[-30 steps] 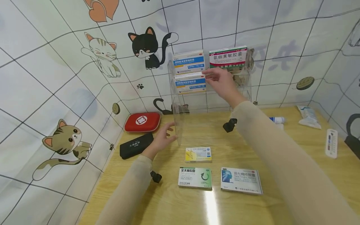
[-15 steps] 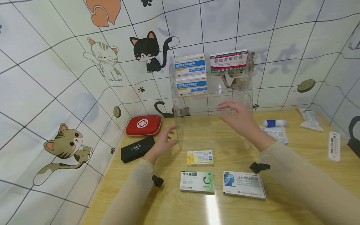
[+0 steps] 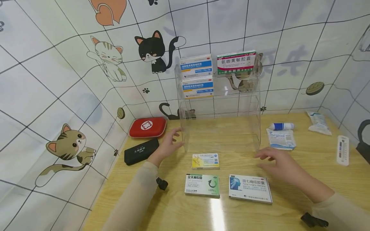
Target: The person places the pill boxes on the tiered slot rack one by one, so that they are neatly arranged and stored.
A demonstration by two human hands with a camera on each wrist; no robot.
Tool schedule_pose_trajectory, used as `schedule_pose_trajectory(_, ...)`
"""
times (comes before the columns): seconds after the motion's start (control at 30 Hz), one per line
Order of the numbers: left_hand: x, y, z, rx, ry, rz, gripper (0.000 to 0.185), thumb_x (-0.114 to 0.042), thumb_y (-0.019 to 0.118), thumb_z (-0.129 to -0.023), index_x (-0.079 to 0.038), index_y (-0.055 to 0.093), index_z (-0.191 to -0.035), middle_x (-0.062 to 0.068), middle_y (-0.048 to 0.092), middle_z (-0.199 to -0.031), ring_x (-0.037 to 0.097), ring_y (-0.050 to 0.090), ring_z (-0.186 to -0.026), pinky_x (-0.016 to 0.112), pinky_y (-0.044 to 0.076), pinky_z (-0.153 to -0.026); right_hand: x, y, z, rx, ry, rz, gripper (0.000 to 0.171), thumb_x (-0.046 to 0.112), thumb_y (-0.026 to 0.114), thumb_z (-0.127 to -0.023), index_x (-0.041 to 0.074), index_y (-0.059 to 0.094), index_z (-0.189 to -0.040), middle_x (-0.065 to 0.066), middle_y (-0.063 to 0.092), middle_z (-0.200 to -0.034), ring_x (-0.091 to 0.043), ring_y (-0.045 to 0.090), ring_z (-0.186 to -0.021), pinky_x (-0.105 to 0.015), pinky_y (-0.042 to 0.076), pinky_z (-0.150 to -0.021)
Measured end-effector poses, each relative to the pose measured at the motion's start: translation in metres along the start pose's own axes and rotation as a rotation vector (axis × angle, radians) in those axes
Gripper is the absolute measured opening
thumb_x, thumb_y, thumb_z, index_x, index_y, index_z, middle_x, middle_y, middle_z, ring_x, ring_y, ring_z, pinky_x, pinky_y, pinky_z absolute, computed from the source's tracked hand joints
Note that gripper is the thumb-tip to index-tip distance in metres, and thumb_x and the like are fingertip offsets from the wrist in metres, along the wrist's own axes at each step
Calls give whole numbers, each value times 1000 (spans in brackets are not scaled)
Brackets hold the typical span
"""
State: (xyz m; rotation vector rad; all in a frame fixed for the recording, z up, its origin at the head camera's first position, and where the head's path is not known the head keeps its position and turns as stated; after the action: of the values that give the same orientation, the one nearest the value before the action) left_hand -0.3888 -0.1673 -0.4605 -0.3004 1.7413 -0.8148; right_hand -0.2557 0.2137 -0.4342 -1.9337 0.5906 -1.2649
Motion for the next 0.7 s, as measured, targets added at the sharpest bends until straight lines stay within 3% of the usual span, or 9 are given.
schedule_pose_trajectory(0.13,0,2,0,4,0,10,65,-8,73,-96,-10,43,-153,13,48,-155,33,52,-132,54,49,-107,-11,3,26,47,40,-8,27,17,85,-85,21,76,-110,2,73,-113,-16,68,-93,-29,57,-75)
schedule_pose_trajectory(0.33,-3,2,1,-6,-6,42,65,-6,72,-96,-13,43,-153,13,48,-154,38,50,-133,60,45,-109,-21,16,50,144,117,0,47,44,91,-75,23,75,-114,5,72,-114,-2,60,-88,-24,54,-70)
schedule_pose_trajectory(0.5,-2,2,0,2,0,55,65,-4,72,-95,-9,43,-153,20,45,-156,42,49,-134,63,44,-109,-22,24,60,191,159,31,63,60,88,-69,25,73,-119,7,70,-116,-2,58,-89,-24,52,-71)
schedule_pose_trajectory(0.7,-3,1,0,-4,11,41,67,-4,72,-95,-3,41,-154,20,46,-155,40,51,-132,61,46,-107,-22,29,65,225,172,59,63,64,87,-68,30,73,-119,11,70,-118,-2,58,-94,-29,55,-81)
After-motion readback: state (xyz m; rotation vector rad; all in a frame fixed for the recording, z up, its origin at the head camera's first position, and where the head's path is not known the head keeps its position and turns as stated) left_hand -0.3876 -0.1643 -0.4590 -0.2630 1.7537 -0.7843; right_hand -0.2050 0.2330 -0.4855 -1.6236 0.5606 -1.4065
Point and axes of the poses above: each hand's wrist, its own z-axis away from the middle knuckle, its own y-axis out of the palm, x = y × z, the point moved 10 cm from there along -z, towards the middle knuckle
